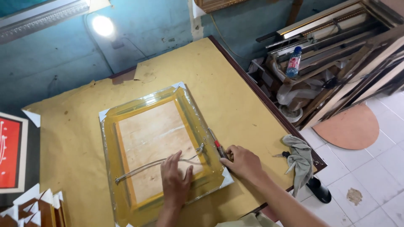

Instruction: Adjusting the hanging wire on the back of a picture frame using a screwdriver.

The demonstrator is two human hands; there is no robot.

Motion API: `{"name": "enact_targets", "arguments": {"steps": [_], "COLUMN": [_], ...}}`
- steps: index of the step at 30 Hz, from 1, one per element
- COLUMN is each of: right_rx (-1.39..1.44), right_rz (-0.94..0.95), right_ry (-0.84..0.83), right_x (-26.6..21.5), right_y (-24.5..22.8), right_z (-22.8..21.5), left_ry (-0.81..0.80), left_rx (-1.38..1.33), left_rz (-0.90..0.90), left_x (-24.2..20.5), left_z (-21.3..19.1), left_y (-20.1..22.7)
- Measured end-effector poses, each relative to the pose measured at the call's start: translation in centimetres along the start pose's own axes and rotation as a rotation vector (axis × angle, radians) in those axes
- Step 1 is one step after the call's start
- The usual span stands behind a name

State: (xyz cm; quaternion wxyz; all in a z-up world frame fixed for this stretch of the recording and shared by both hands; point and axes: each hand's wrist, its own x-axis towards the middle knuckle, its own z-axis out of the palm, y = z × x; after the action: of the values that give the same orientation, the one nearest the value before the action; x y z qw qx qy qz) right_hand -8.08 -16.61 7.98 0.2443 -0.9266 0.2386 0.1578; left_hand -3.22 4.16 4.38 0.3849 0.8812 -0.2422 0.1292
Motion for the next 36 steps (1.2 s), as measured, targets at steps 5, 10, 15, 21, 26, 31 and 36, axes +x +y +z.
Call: {"name": "enact_targets", "arguments": {"steps": [5, 10, 15, 21, 26, 31, 36], "right_rx": [-0.082, -0.092, 0.026, 0.446, 0.306, 0.193, 0.078], "right_rz": [0.037, 0.049, 0.159, 0.21, -0.052, -0.202, -0.326], "right_ry": [-0.112, -0.126, -0.126, 0.153, 0.139, 0.059, 0.023], "right_x": [-0.1, -0.7, -1.2, -4.2, -3.0, -5.0, -6.2], "right_y": [-1.5, -3.2, -4.3, -7.7, -10.6, -17.0, -20.9], "right_z": [-0.9, -1.3, -0.9, -0.8, 1.9, 3.3, 3.8], "left_ry": [0.038, 0.235, 0.122, 0.111, 0.041, -0.058, -0.008], "left_rx": [0.221, 0.483, 0.488, 0.348, 0.189, 0.217, 0.251], "left_rz": [-0.402, -0.562, -0.537, -0.529, -0.653, -0.649, -0.476], "left_x": [-4.6, -8.8, -9.1, -9.3, -6.9, -5.6, -7.0], "left_z": [-4.9, -7.0, -7.7, -9.5, -12.6, -12.4, -11.6], "left_y": [-3.4, -9.1, -7.1, -7.7, -8.4, -10.2, -11.9]}}
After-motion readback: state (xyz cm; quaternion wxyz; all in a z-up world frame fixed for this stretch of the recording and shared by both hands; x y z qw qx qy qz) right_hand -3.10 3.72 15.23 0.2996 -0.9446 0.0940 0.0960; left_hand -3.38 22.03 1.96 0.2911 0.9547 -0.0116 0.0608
